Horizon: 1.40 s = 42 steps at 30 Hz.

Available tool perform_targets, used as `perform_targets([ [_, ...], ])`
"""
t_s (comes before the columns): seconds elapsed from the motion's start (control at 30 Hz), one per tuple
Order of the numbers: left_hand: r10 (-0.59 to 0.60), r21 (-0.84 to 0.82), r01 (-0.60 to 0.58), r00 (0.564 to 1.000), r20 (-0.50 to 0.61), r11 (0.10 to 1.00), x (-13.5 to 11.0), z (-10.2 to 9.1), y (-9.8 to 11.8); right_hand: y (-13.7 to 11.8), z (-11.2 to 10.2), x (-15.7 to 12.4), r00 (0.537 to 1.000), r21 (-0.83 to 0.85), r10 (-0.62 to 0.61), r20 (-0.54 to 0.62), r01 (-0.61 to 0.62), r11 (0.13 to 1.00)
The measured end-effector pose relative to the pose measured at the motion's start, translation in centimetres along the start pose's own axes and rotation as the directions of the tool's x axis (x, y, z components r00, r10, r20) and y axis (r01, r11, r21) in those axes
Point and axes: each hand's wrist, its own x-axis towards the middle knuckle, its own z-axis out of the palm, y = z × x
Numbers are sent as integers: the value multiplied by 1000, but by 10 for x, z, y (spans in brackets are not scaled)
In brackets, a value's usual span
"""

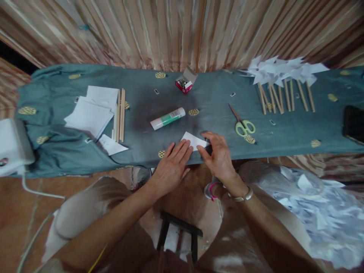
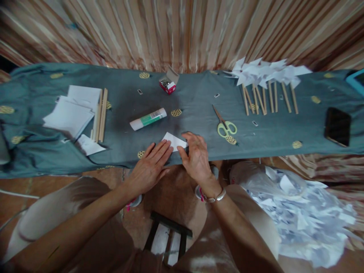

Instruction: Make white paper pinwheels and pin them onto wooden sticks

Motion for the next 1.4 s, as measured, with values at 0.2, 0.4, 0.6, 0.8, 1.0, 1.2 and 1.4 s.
perform_targets([
  [0.2, -19, 88, 18, 1000, 12, 996, -18, -5, -9, 14, -7, 1, 997, 19, 56, -48, -55, 998],
  [0.4, -51, 106, 48, 998, 28, 993, -35, -14, -15, 24, -10, 0, 997, 39, 58, -53, -56, 998],
  [0.6, -68, 122, 63, 997, 31, 990, -45, -17, -17, 25, -9, 0, 998, 39, 53, -29, -51, 998],
  [0.8, -69, 150, 65, 997, 20, 986, -48, -14, -18, 27, -12, 2, 997, 56, 66, -42, -64, 996],
  [1.0, -79, 131, 78, 997, 0, 988, -46, -15, -13, 14, -14, 4, 994, 131, 87, 64, -95, 987],
  [1.2, -74, 104, 81, 995, -72, 991, -40, -16, -15, 13, -6, 11, 995, 241, 85, 45, -94, 966],
  [1.4, -86, 111, 95, 993, -86, 989, -34, -14, -15, 13, -6, 12, 996, 154, 57, 66, -67, 986],
])
